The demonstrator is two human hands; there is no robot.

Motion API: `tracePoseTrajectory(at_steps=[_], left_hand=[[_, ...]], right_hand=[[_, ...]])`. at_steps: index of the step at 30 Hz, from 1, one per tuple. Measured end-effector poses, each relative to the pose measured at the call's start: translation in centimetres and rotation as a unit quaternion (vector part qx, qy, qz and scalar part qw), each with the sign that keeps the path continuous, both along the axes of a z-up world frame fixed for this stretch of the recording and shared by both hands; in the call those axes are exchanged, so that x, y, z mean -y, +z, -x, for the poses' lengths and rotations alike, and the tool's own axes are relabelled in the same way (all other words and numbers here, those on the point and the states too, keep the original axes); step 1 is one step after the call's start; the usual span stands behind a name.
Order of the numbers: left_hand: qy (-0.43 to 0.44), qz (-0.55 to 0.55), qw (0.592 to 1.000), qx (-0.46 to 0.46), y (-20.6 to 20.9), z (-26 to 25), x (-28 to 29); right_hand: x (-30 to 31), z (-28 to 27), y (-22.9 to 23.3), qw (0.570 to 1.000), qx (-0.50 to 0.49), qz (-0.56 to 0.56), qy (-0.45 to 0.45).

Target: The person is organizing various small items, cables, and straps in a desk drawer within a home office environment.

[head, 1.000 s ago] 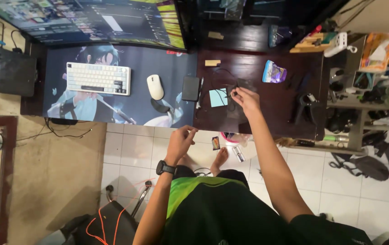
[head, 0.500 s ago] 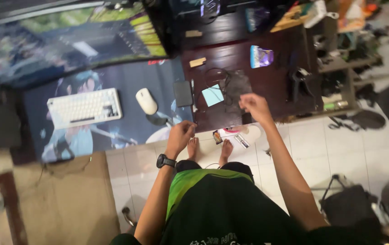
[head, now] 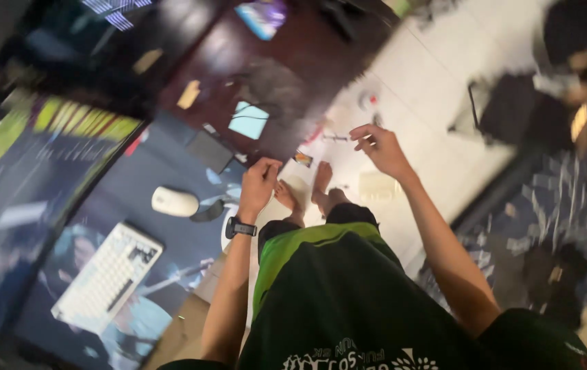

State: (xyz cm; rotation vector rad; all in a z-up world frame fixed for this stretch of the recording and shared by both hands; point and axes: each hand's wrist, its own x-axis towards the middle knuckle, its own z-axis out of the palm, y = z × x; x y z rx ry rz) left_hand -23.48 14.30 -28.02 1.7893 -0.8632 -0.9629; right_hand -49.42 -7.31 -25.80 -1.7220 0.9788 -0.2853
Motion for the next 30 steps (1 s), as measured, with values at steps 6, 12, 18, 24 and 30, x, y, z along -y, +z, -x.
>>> tracePoseTrajectory(at_steps=[6,12,18,24,30], left_hand=[[-0.181,-0.058,0.982,-0.019,1.6,3.2,4.3],[-0.302,-0.041,0.952,-0.008,1.6,7.0,8.1],[-0.339,0.003,0.941,0.006,1.9,10.7,11.5],[-0.308,0.01,0.951,0.0,2.5,15.6,12.2],[-0.192,-0.02,0.981,-0.004,-1.6,23.1,7.8]], right_hand=[[-4.0,11.5,1.1,0.984,-0.028,-0.02,-0.177],[-10.0,18.6,0.8,0.953,-0.021,-0.057,-0.298],[-11.3,22.6,0.5,0.942,-0.006,-0.075,-0.327],[-9.0,28.1,-0.2,0.951,0.011,-0.089,-0.296],[-4.9,36.5,-3.1,0.977,0.013,-0.098,-0.189]])
